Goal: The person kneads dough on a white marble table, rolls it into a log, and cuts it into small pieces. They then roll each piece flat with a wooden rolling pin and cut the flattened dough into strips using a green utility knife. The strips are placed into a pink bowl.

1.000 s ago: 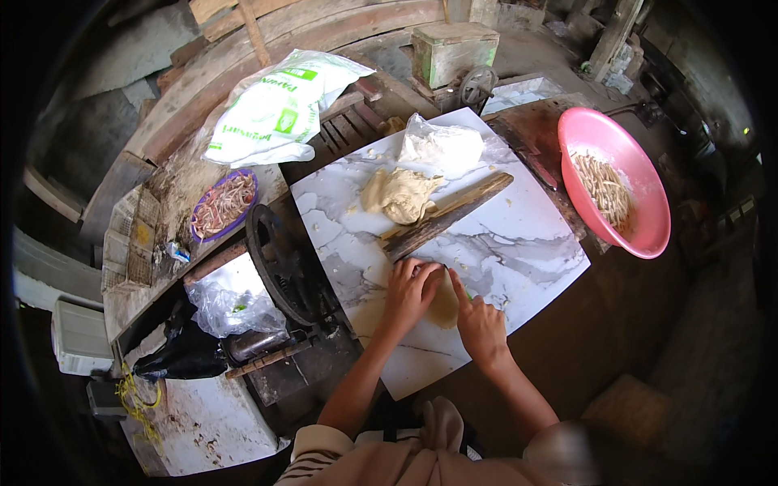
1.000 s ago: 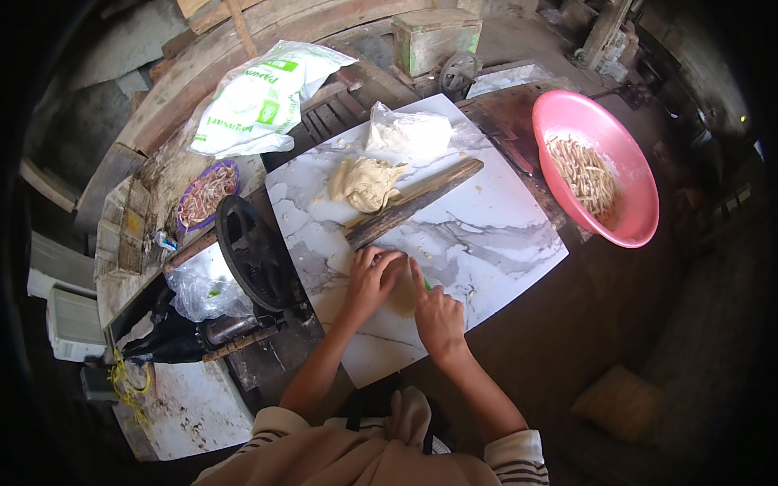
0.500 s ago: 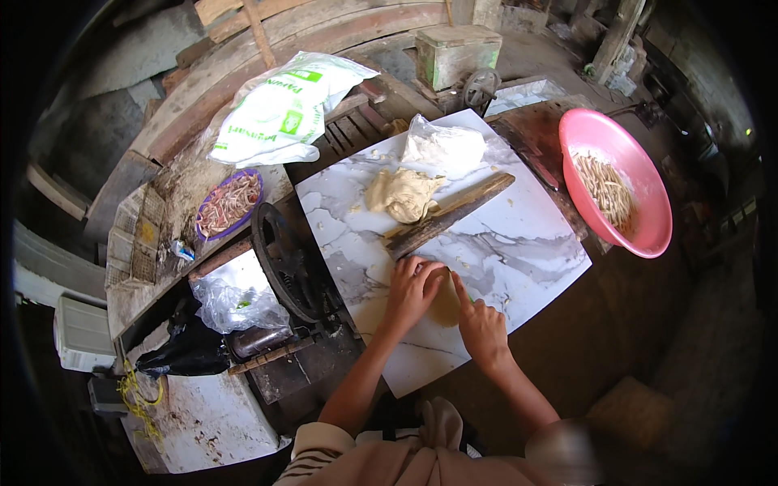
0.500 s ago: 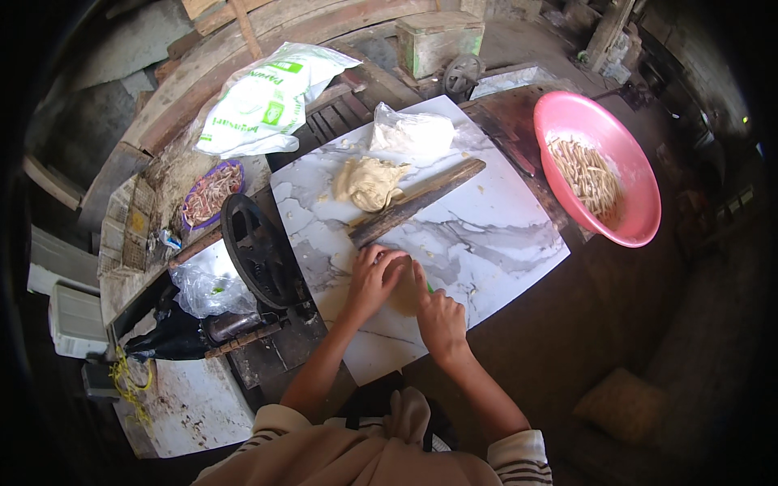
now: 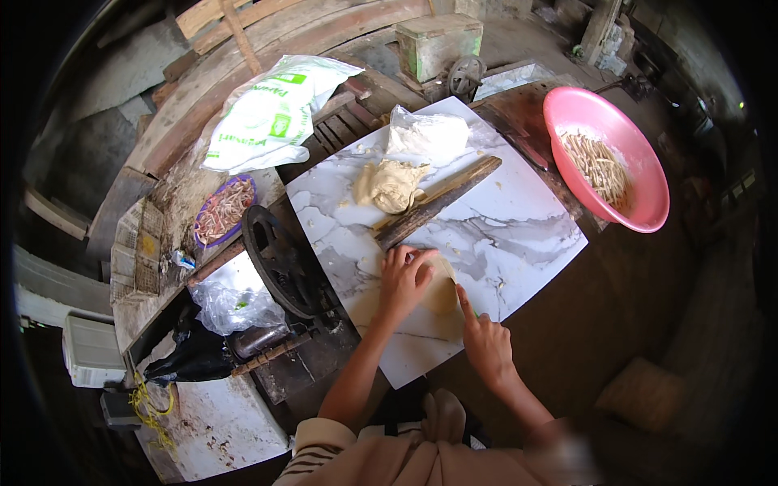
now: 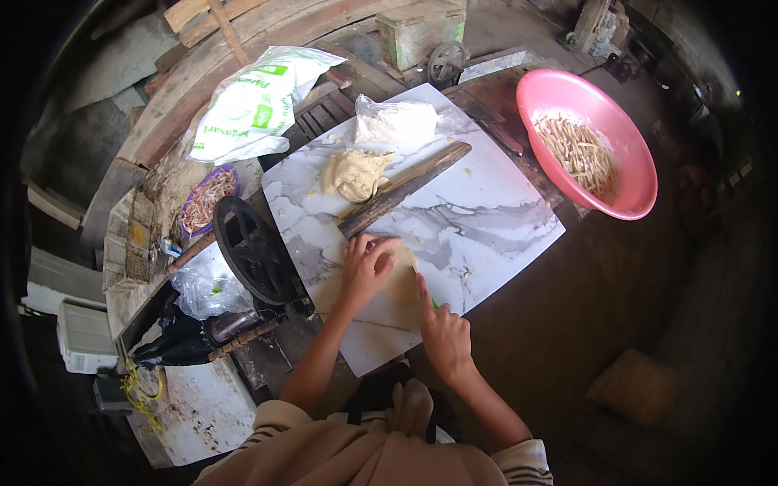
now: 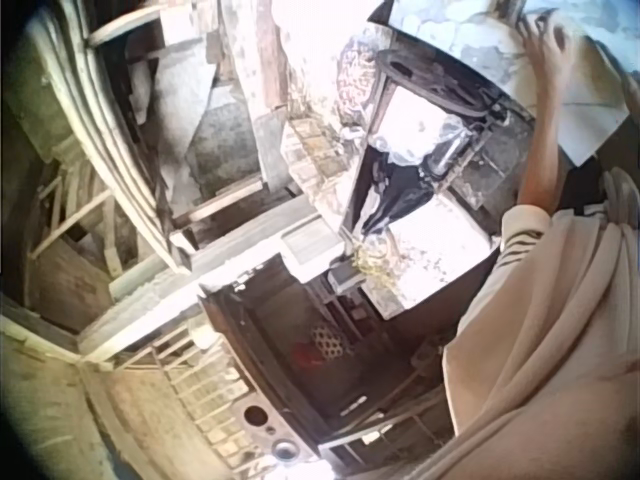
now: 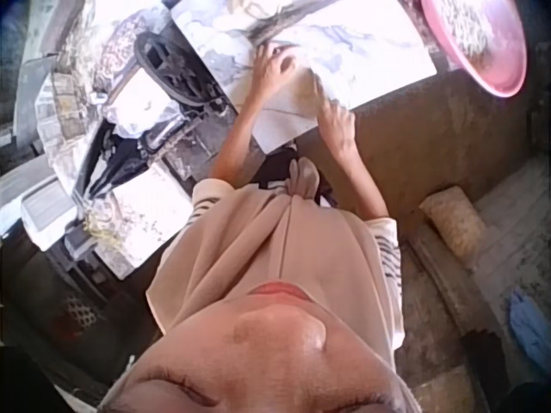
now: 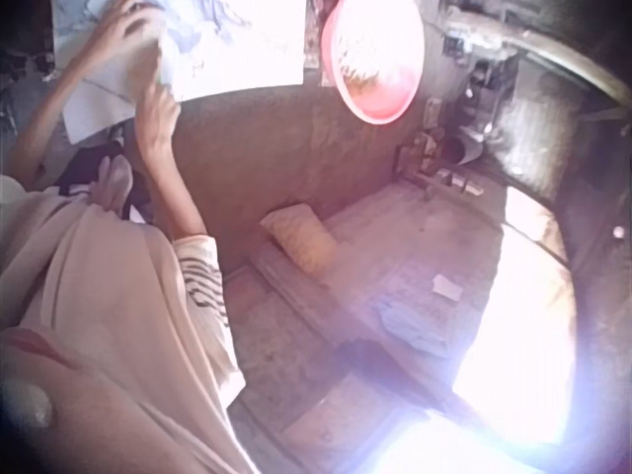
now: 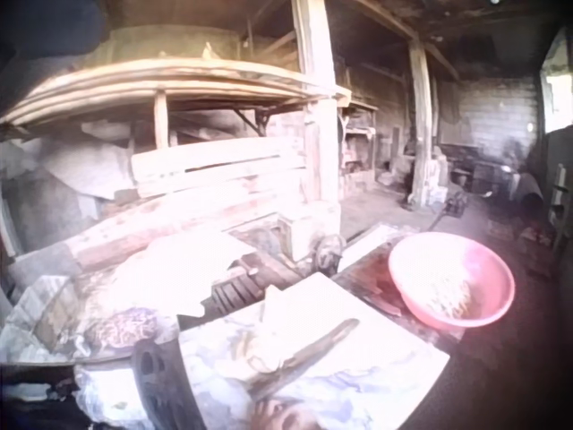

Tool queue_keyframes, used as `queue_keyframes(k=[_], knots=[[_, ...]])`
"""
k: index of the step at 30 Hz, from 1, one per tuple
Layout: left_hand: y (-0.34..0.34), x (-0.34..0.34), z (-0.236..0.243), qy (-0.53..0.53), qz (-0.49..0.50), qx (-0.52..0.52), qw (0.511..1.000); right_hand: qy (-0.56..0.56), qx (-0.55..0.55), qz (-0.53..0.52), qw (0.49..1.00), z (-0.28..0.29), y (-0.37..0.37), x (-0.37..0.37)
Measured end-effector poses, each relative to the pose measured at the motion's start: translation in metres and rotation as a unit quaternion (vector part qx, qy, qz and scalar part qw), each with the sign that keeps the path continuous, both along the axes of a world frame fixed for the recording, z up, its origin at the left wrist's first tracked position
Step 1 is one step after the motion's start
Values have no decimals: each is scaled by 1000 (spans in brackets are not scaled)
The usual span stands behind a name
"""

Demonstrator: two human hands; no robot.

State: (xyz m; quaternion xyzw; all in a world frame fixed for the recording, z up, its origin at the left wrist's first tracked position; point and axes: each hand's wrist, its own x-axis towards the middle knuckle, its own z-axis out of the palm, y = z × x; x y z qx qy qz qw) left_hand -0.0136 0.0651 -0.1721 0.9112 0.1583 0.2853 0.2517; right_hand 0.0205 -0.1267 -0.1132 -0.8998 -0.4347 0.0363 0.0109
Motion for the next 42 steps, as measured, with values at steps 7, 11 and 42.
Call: queue_keyframes(k=[7, 11, 42], knots=[[1, 0, 1, -13, -8, -5, 1000, 17, -11, -26, 999, 7, -36, -21], [4, 7, 9, -3, -48, -2, 999, 22, 87, -22, 996, 6, -51, 6], [47, 52, 37, 80, -293, 15, 953, 134, 298, 137, 935, -46, 59, 102]])
